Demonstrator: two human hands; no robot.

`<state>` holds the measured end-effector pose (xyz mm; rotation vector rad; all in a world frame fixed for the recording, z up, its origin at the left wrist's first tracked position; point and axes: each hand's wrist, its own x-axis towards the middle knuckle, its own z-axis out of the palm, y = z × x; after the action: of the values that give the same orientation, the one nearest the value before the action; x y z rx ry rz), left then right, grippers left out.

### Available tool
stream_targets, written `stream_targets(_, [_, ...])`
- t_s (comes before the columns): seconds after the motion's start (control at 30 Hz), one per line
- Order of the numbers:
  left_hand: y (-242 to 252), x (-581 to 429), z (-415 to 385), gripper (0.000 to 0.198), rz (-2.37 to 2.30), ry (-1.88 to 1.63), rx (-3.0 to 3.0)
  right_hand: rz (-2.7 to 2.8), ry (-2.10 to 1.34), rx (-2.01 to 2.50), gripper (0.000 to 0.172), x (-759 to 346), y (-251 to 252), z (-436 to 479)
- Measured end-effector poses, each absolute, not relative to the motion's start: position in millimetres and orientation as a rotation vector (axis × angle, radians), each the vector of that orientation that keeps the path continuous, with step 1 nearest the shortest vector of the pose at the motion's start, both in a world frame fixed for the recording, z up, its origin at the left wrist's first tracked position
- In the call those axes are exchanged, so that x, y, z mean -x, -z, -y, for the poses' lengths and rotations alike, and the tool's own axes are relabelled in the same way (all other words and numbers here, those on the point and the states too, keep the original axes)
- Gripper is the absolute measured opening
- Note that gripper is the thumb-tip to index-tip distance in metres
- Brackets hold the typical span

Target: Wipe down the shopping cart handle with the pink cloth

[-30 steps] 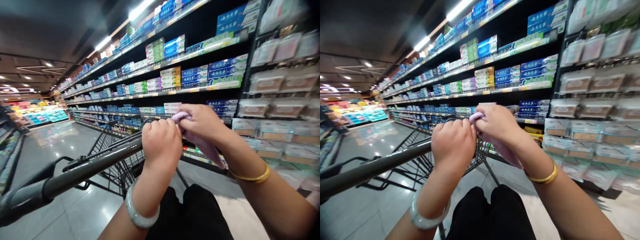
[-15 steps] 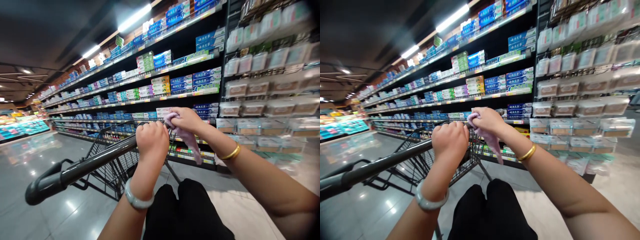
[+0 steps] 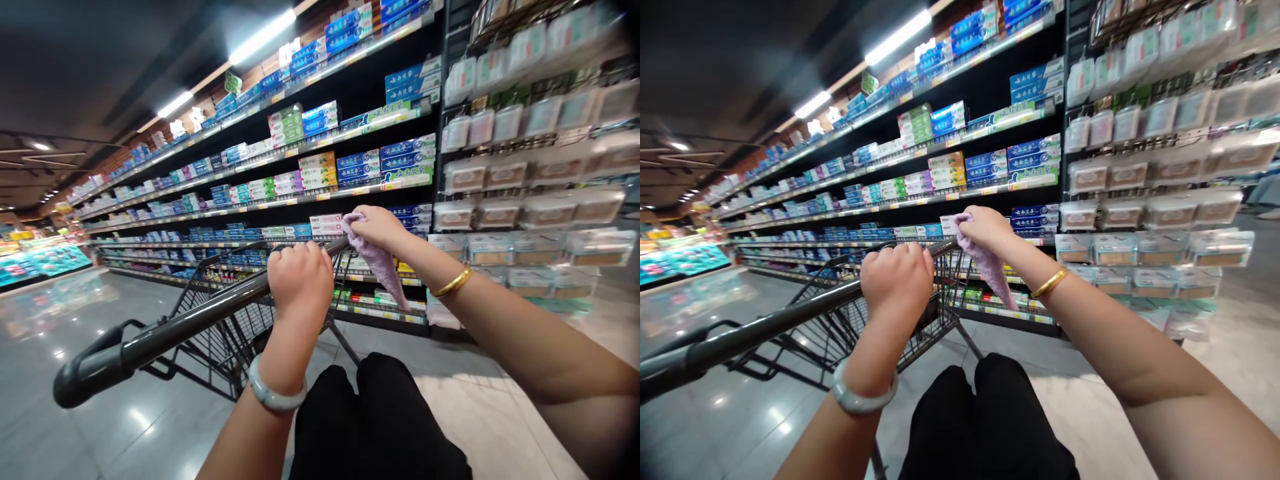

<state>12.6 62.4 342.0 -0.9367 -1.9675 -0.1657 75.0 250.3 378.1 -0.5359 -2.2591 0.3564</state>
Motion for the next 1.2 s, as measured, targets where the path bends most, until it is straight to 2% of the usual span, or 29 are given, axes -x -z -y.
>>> stream_targets(0.17, [-344,-15,-60,0.043,1.982,0.150,0.932,2.250,-0.470,0.201,0.023,-79,-366,-262])
stream_targets(0.3, [-347,-17,-60,0.044,2.025,0.149,0.934,2.144,-0.483,0.480,0.017,-78,-363,-277])
stream_targets(0.37, [-348,-18,-60,0.046,2.043,0.147,0.937,2.146,-0.470,0.461,0.018,-80,-361,-272])
stream_targets(0.53, [-351,-18,-61,0.052,2.065,0.147,0.938,2.203,-0.526,-0.082,0.023,-83,-354,-245])
stream_targets(0.7, [-355,-18,-63,0.052,2.110,0.145,0.923,2.015,-0.610,0.197,0.029,-77,-347,-259])
stream_targets(0.77, [-355,-18,-63,0.052,2.124,0.142,0.929,2.006,-0.576,0.211,0.028,-76,-343,-262])
stream_targets(0.9, [-356,-19,-63,0.053,2.121,0.133,0.933,2.089,-0.463,-0.037,0.030,-78,-336,-262])
stream_targets(1.07, [-356,-19,-63,0.052,2.114,0.139,0.928,1.958,-0.458,0.152,0.029,-76,-328,-256])
stream_targets(1.2, [-356,-19,-62,0.053,2.121,0.103,0.936,1.976,-0.343,-0.174,0.039,-70,-318,-242])
